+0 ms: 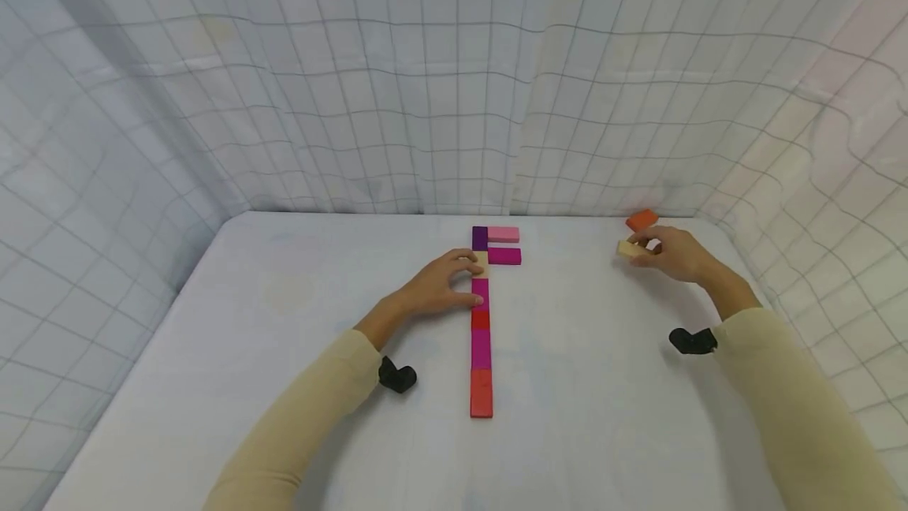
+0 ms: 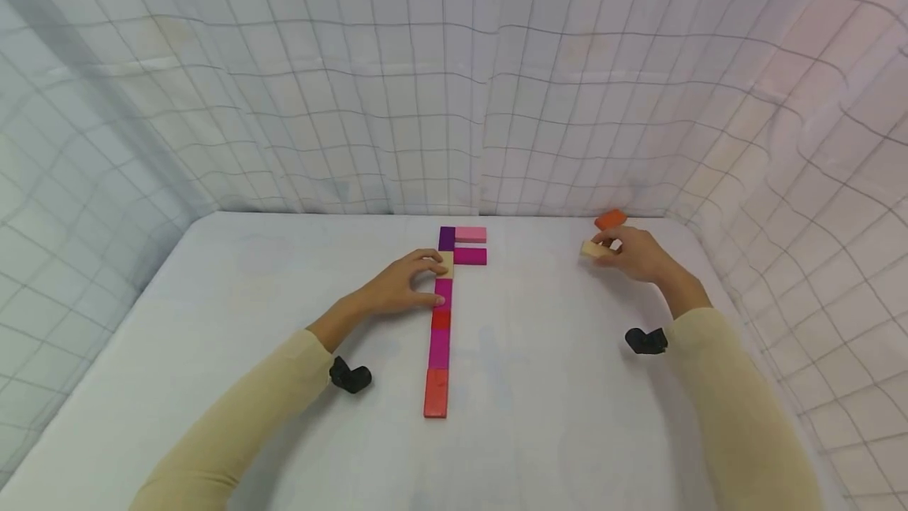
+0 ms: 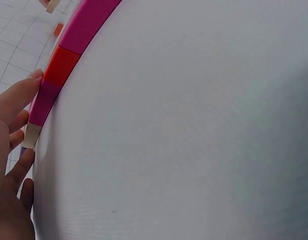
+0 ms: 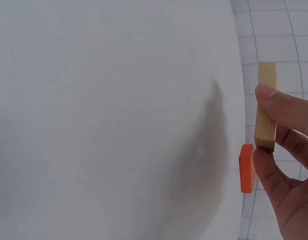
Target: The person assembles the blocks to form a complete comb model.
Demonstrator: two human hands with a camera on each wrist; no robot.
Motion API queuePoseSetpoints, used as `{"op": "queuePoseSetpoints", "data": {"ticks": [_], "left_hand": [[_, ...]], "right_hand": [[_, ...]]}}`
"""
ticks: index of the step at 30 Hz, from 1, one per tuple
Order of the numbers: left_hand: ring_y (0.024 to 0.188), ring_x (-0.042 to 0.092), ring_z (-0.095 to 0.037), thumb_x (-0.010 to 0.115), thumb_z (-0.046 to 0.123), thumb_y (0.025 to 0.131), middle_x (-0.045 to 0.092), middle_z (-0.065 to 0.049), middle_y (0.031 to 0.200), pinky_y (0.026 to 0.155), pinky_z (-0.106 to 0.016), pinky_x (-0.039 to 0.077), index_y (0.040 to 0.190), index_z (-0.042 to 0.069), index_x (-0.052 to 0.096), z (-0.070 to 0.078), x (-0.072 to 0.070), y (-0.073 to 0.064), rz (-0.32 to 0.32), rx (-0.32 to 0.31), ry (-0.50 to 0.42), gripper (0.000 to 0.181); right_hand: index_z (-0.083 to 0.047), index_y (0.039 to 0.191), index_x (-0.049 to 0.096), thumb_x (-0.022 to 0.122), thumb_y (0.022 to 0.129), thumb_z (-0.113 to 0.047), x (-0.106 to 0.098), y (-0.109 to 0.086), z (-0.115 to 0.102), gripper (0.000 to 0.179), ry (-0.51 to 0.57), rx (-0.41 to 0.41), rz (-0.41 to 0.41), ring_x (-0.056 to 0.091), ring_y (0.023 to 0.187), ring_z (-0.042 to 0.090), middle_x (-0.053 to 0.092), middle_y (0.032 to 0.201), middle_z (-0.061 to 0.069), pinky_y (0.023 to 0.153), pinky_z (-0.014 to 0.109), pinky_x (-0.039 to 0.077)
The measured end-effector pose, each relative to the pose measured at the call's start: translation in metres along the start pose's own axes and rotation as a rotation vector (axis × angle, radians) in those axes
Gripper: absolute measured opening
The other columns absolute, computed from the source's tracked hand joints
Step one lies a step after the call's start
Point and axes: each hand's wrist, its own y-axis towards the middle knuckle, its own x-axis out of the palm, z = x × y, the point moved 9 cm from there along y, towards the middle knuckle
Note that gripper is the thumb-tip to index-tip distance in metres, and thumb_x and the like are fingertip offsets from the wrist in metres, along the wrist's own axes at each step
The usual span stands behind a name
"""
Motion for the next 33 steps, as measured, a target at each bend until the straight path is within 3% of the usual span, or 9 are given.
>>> {"op": "queuePoseSetpoints", "data": {"ticks": [9,17,25,33], "left_hand": [[0.142,0.041,-0.025,0.082,0.032,0.089,0.049,-0.006,0.149,0.118,-0.045,0.032,0.135,0.007,0.067,-0.001,-0.002,0.001,0.005,0.005,-0.011,0.054],[0.143,0.04,-0.026,0.081,0.033,0.09,0.047,-0.007,0.151,0.119,-0.045,0.032,0.136,0.007,0.066,0.001,0.0,0.001,-0.004,0.005,-0.01,0.055],[0.143,0.039,-0.026,0.081,0.033,0.09,0.047,-0.007,0.151,0.119,-0.045,0.032,0.137,0.007,0.066,0.0,0.0,0.0,-0.008,-0.003,-0.005,0.055],[0.144,0.039,-0.026,0.08,0.033,0.091,0.046,-0.007,0.152,0.119,-0.046,0.031,0.138,0.007,0.065,0.0,0.001,0.001,-0.015,-0.007,-0.005,0.056]], "right_hand": [[0.001,0.125,0.068,0.077,0.094,-0.01,0.029,0.004,-0.024,0.034,-0.001,-0.079,-0.033,0.057,0.087,0.024,0.063,0.112,0.012,0.074,0.037,0.047],[0.0,0.125,0.068,0.076,0.094,-0.007,0.04,0.009,-0.034,0.033,0.033,-0.094,-0.034,0.055,0.087,0.025,0.062,0.113,0.012,0.073,0.035,0.047],[0.0,0.122,0.07,0.078,0.092,-0.006,0.048,0.012,-0.057,0.031,0.039,-0.209,0.003,0.055,0.086,0.024,0.064,0.108,0.01,0.074,0.034,0.047],[-0.001,0.122,0.07,0.079,0.092,-0.008,0.06,0.015,-0.079,0.032,0.067,-0.234,-0.023,0.054,0.088,0.023,0.063,0.106,0.008,0.077,0.036,0.047]]}}
